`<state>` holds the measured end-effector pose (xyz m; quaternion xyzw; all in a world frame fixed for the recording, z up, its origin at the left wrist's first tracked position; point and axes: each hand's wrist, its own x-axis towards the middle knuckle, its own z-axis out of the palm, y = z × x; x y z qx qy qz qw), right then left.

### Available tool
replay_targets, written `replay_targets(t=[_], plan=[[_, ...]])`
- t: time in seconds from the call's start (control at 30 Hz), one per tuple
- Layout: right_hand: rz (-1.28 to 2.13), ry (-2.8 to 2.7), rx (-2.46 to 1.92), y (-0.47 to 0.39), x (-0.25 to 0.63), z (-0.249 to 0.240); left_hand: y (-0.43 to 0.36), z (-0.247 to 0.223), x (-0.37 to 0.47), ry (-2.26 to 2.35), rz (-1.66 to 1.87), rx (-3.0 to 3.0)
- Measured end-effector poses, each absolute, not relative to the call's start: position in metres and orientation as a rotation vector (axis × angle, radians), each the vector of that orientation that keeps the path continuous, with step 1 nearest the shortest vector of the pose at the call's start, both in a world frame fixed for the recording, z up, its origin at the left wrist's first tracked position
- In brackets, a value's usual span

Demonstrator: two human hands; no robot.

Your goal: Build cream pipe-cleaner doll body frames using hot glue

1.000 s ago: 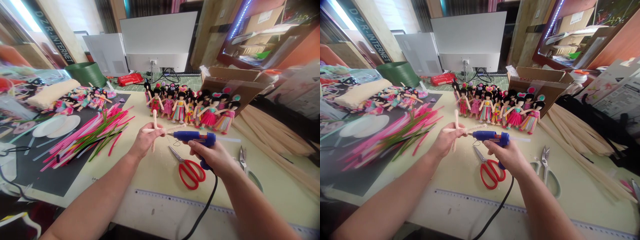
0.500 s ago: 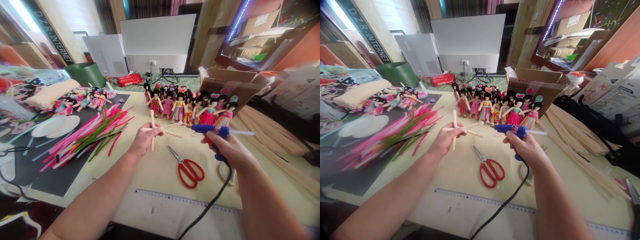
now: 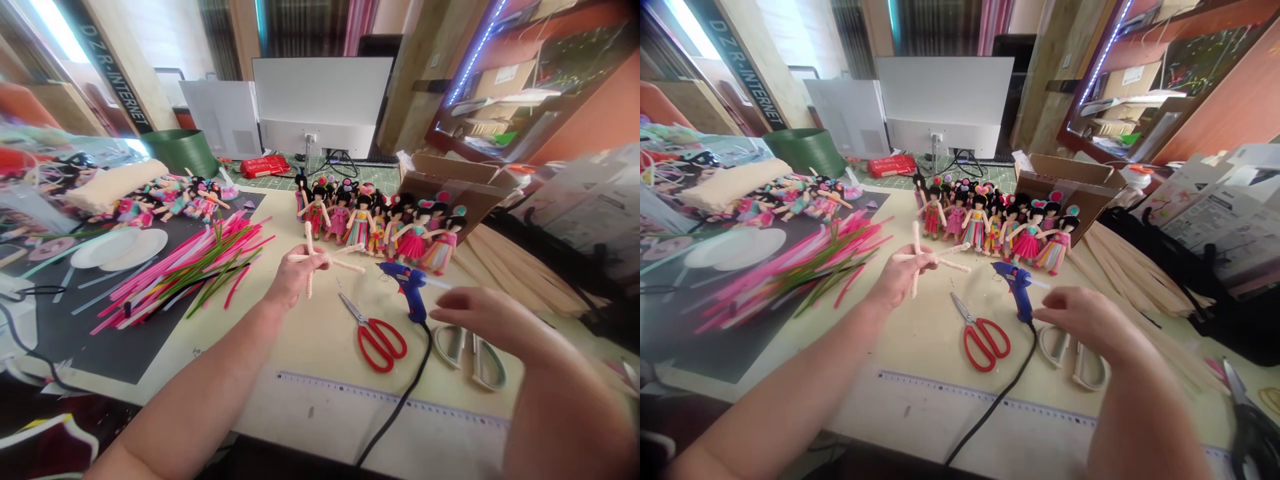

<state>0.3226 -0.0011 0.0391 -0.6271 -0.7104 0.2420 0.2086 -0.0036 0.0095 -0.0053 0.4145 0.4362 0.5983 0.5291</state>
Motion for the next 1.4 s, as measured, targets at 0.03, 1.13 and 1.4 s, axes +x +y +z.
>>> replay_targets(t=[0.03, 1.13, 1.4], plan=[[0.666, -2.085, -1.834, -0.01, 0.326, 0.046, 0.009, -0.005, -0.004, 1.037, 1.43, 0.99], [0.462, -2.065, -1.439, -0.032, 0.161, 0.013, 0.001, 0.007, 0.006, 1.097, 1.451, 0.746], [0.105, -2.206, -1.415, -0.031, 0.164, 0.0, -0.005, 0.014, 0.008, 1.127, 1.271, 0.611]])
